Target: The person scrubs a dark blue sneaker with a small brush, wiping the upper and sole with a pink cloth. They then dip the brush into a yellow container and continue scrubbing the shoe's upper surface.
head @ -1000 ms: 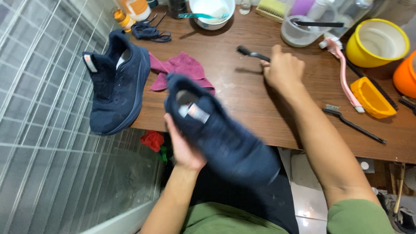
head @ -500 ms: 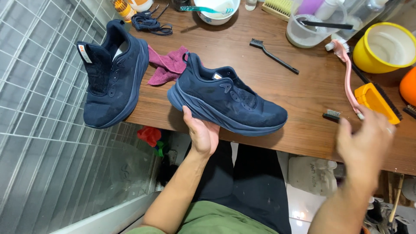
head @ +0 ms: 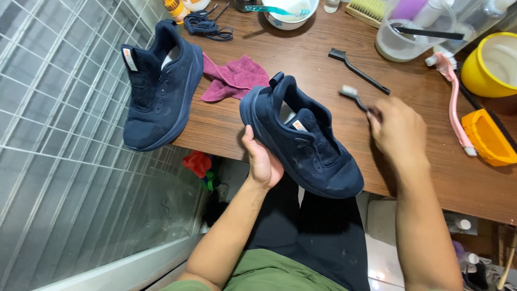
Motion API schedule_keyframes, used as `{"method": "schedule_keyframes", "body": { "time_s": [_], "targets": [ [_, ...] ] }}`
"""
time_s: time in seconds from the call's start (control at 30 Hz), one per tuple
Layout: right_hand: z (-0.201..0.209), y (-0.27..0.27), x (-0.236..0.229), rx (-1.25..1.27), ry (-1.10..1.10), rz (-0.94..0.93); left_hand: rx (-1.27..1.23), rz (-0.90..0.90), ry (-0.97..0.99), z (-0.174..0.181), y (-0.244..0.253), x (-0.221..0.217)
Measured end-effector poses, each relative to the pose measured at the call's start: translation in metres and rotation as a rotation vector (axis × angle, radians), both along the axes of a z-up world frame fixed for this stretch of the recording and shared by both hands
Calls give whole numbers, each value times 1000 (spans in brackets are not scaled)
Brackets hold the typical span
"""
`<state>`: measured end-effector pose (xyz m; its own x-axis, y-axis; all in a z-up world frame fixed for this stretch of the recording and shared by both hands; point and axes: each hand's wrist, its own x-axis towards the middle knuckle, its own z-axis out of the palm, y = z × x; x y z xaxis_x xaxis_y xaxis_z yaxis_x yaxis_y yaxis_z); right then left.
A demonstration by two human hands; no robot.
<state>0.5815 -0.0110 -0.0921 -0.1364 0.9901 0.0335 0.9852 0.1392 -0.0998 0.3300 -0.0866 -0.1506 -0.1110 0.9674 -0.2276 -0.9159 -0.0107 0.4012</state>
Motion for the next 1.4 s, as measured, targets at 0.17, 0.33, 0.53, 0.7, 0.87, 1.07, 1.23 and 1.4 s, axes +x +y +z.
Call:
{"method": "schedule_keyframes", "body": {
  "time_s": [0.17,0.33,0.53,0.7,0.87,1.07,1.23,1.4],
  "targets": [
    [24,0,-43,258,532,423,15,49,-47,-4,-3,2],
    [15,-78,-46,95,759,162,-26,111,-71,-12,-11,1],
    [4,-140,-57,-19,1275,-114,-59,187,-152,-5,-17,13],
    [-28,-137,-45,253,1688,-245,-1,487,581,-8,-17,15],
    [-34,-128,-11,539,1135,-169,732,766,1630,91,-29,-22],
    [-13,-122,-22,547,1111,-136,580,312,2400,91,16,-10],
    [-10,-105,-8,509,1056,-81,668,-116,2108,115,32,-1],
    [-20,-63,9,463,1023,30,603,-437,1179,97,40,10]
  ]
}}
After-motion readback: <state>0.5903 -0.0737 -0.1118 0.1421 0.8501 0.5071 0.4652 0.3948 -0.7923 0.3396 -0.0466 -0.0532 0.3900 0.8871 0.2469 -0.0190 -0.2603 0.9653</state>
